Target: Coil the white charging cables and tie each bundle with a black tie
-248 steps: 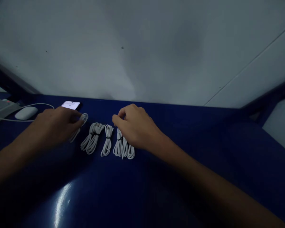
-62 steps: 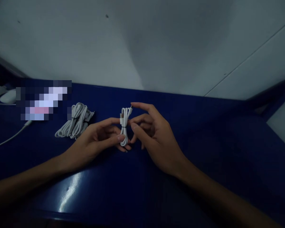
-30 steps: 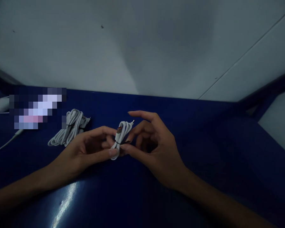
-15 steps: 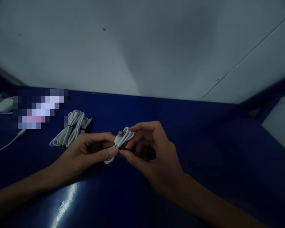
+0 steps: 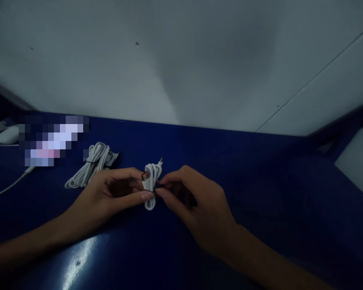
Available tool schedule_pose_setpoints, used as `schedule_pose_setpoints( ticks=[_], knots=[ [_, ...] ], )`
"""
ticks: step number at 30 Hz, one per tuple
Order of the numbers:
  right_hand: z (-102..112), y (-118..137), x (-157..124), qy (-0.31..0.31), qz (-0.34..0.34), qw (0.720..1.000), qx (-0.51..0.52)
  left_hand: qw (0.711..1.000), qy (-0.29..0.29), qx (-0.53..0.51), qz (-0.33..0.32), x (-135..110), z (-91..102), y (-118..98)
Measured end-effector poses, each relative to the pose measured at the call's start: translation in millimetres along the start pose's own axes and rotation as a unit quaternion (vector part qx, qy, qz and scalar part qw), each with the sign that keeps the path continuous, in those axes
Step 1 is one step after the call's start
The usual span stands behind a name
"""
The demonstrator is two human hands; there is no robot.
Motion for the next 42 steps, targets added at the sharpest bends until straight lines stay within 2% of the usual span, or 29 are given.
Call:
schedule_pose_setpoints(
  ticks=[3, 9, 15, 21, 26, 32, 36, 42],
  knots=[
    [-1.2, -1.9, 2.1, 0.011, -0.006, 1.000, 0.017, 1.000, -0.008, 0.027, -0.006, -1.1, 1.4, 0.9],
    [-3.9, 4.0, 2.2, 0.043, 0.002, 0.999, 0.022, 0.999, -0.009, 0.028, 0.037, 0.0, 2.5, 8.4],
    [1.4, 8.7, -1.5, -0.016, 0.010, 0.999, -0.029, 0.999, -0.006, 0.011, 0.039, 2.5, 6.2, 11.3],
    [7.9, 17.3, -4.3, -0.070, 0.053, 0.994, -0.072, 0.998, -0.007, -0.036, 0.050, 3.4, 5.8, 12.4],
    [8.0, 18.6, -5.7, -0.078, 0.072, 0.990, -0.095, 0.996, 0.010, -0.070, 0.051, 4.2, 3.5, 10.9],
    [4.1, 13.5, -7.2, -0.049, 0.037, 0.995, -0.078, 0.994, 0.040, -0.088, 0.057, 3.8, -0.2, 11.2],
    [-0.8, 2.8, -5.6, -0.017, -0.029, 0.999, 0.031, 0.991, 0.044, -0.117, 0.054, 2.3, -1.9, 11.1],
    [-10.0, -14.8, 0.4, 0.037, -0.124, 0.979, 0.159, 0.995, 0.032, -0.087, 0.030, 0.2, -1.0, 8.0]
  ],
)
Point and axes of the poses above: each hand's wrist, its own x-axis towards the middle knuckle, its own z-axis out of the back of the hand, y = z × x, the point moved 8 cm from there along x, towards the middle knuckle, and after that the axes turned 11 degrees about -x, right-handed, at the moved point
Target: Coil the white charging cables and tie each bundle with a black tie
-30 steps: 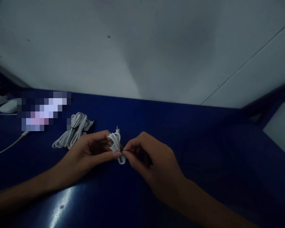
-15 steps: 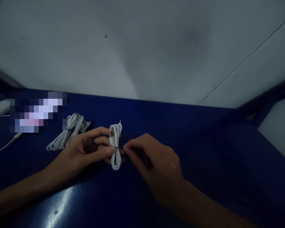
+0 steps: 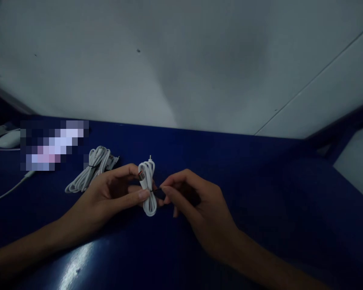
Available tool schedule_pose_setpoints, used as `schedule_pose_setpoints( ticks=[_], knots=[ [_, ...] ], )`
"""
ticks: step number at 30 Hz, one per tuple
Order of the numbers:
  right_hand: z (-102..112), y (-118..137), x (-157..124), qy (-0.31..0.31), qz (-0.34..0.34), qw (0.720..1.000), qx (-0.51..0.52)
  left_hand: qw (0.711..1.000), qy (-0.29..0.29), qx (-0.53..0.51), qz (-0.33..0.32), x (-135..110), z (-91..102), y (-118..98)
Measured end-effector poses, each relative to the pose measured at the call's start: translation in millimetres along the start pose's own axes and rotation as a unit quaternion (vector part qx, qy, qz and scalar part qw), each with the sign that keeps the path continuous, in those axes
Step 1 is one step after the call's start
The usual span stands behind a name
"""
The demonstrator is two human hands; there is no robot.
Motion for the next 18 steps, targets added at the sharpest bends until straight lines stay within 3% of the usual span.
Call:
schedule_pose_setpoints(
  ticks=[7, 18],
  knots=[
    [-6.4, -7.2, 4.8, 0.073, -0.044, 0.994, 0.067, 0.998, -0.024, 0.042, -0.042, -1.7, 3.9, -5.8],
    [-10.6, -8.8, 6.6, 0.105, -0.059, 0.986, 0.112, 0.997, -0.027, 0.050, -0.057, -2.5, 6.7, -7.3]
  ],
)
Point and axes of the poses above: each hand's wrist, its own x-axis towards the middle knuckle, its own z-axis out of the back of the hand, y = z × x, the point moved 8 cm from there along x, towards the middle knuckle, and after that the axes turned 11 degrees about -x, right-handed, at the moved point
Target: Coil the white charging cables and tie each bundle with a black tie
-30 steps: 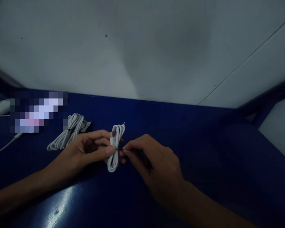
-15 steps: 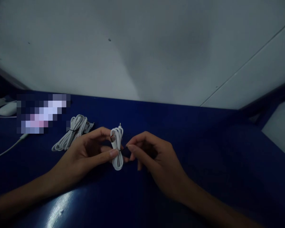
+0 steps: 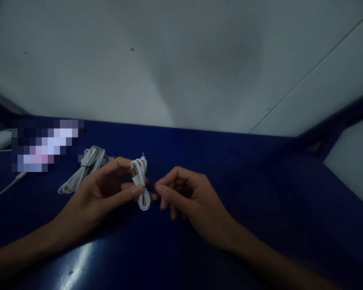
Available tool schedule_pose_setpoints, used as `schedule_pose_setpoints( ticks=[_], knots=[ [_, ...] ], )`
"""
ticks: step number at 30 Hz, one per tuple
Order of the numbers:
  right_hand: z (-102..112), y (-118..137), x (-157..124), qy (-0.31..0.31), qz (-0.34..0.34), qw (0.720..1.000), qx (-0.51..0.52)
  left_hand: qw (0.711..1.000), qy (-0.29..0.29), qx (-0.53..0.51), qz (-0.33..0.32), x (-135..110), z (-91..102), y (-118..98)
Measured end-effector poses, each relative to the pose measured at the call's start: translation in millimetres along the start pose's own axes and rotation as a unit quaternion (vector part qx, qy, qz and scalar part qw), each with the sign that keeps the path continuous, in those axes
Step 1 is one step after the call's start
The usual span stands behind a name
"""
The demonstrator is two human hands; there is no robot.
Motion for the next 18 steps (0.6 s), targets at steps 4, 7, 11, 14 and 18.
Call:
schedule_pose_setpoints(
  ticks=[4, 7, 11, 14, 18],
  knots=[
    [-0.7, -0.5, 0.9, 0.011, -0.010, 1.000, 0.014, 1.000, -0.001, -0.005, 0.001, 0.2, 0.8, 0.5],
    [-2.4, 1.1, 1.0, 0.013, -0.001, 1.000, 0.011, 1.000, -0.003, -0.014, 0.004, 0.8, 0.5, 0.3],
    [0.0, 6.7, -3.1, -0.034, 0.049, 0.996, -0.060, 1.000, 0.002, -0.013, 0.009, 1.7, -0.4, 1.4],
    [4.1, 13.6, -9.2, -0.093, 0.101, 0.979, -0.148, 1.000, 0.010, -0.012, 0.006, 1.2, -1.3, 1.9],
    [6.9, 27.0, -17.8, -0.156, 0.183, 0.943, -0.229, 1.000, 0.008, -0.008, 0.015, -0.3, -2.0, 2.7]
  ],
)
Point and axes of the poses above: each hand's wrist, its own x-axis towards the middle knuckle, its own z-axis out of the back of the hand, y = z × x, the point moved 8 cm from there along x, towards the middle knuckle, and after that the axes turned 11 degrees about -x, right-handed, at the moved point
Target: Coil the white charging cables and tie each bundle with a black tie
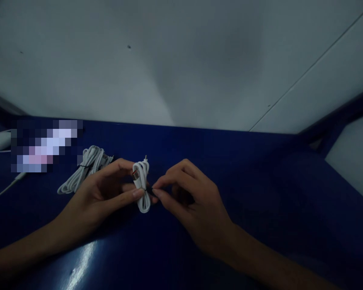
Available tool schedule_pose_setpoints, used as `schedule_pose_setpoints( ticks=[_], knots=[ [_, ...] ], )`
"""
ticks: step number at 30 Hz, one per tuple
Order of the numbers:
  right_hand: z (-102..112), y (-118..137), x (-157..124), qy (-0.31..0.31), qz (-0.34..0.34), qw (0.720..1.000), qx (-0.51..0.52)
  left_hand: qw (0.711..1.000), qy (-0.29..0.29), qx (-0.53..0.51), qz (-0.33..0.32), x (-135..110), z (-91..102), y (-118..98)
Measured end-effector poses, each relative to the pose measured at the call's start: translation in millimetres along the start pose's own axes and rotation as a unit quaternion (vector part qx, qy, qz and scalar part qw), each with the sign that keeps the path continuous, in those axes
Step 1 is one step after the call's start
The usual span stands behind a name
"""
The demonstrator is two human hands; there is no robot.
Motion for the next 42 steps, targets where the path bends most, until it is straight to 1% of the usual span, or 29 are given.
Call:
schedule_pose_setpoints(
  ticks=[4, 8, 10, 14, 18, 21, 22, 24, 28, 30, 33, 35, 37, 39, 40, 42],
  knots=[
    [1.9, 8.4, -0.8, -0.019, 0.040, 0.998, -0.053, 1.000, -0.015, 0.004, 0.010, 0.5, 0.8, 0.0],
    [1.9, 22.9, -4.0, -0.036, 0.116, 0.988, -0.093, 0.999, -0.021, -0.008, 0.028, 0.9, 1.0, 3.0],
    [2.2, 27.3, -6.0, -0.044, 0.138, 0.983, -0.108, 0.999, -0.017, -0.022, 0.029, 1.0, -0.1, 3.9],
    [6.2, 28.3, -9.0, -0.066, 0.139, 0.981, -0.118, 0.998, -0.008, -0.050, 0.024, 2.2, -1.3, 4.9],
    [10.6, 29.7, -11.4, -0.081, 0.140, 0.977, -0.137, 0.997, -0.001, -0.066, 0.033, 3.3, -1.1, 7.8],
    [12.8, 33.4, -12.1, -0.090, 0.144, 0.975, -0.142, 0.996, -0.009, -0.077, 0.038, 3.3, 0.2, 8.7],
    [13.3, 33.4, -11.8, -0.092, 0.135, 0.977, -0.139, 0.996, -0.011, -0.079, 0.039, 3.1, 0.4, 8.6],
    [14.2, 29.3, -10.3, -0.093, 0.091, 0.984, -0.121, 0.996, -0.008, -0.078, 0.037, 2.7, 0.1, 7.6],
    [12.9, 8.3, -7.4, -0.079, -0.046, 0.995, -0.034, 0.997, 0.007, -0.076, 0.032, 1.9, -0.4, 6.4],
    [7.6, -5.0, -5.5, -0.049, -0.109, 0.993, 0.021, 0.997, 0.006, -0.073, 0.031, 1.8, 1.1, 6.2],
    [-7.4, -22.0, -3.1, 0.034, -0.185, 0.975, 0.115, 0.998, -0.006, -0.059, 0.031, 1.8, 4.4, 5.1],
    [-18.1, -29.3, -3.6, 0.089, -0.227, 0.952, 0.184, 0.998, -0.005, -0.048, 0.034, 1.9, 4.5, 3.8],
    [-25.9, -33.7, -5.2, 0.127, -0.261, 0.926, 0.241, 0.999, -0.002, -0.040, 0.036, 2.3, 3.6, 1.9],
    [-29.3, -35.5, -5.8, 0.146, -0.276, 0.910, 0.275, 0.999, -0.005, -0.033, 0.036, 3.0, 3.2, 0.0],
    [-29.5, -35.5, -5.1, 0.151, -0.273, 0.907, 0.282, 0.999, -0.007, -0.029, 0.034, 3.5, 2.8, -1.0],
    [-27.7, -33.9, -2.3, 0.158, -0.252, 0.912, 0.283, 0.999, -0.003, -0.023, 0.028, 4.5, 0.4, -3.2]
  ],
)
Point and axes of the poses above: each hand's wrist, its own x-axis towards the middle knuckle, its own z-axis out of the back of the hand, y = z × x, the point moved 8 cm from there along x, towards the middle knuckle, and after that the axes turned 11 degrees about -x, right-handed, at the moved point
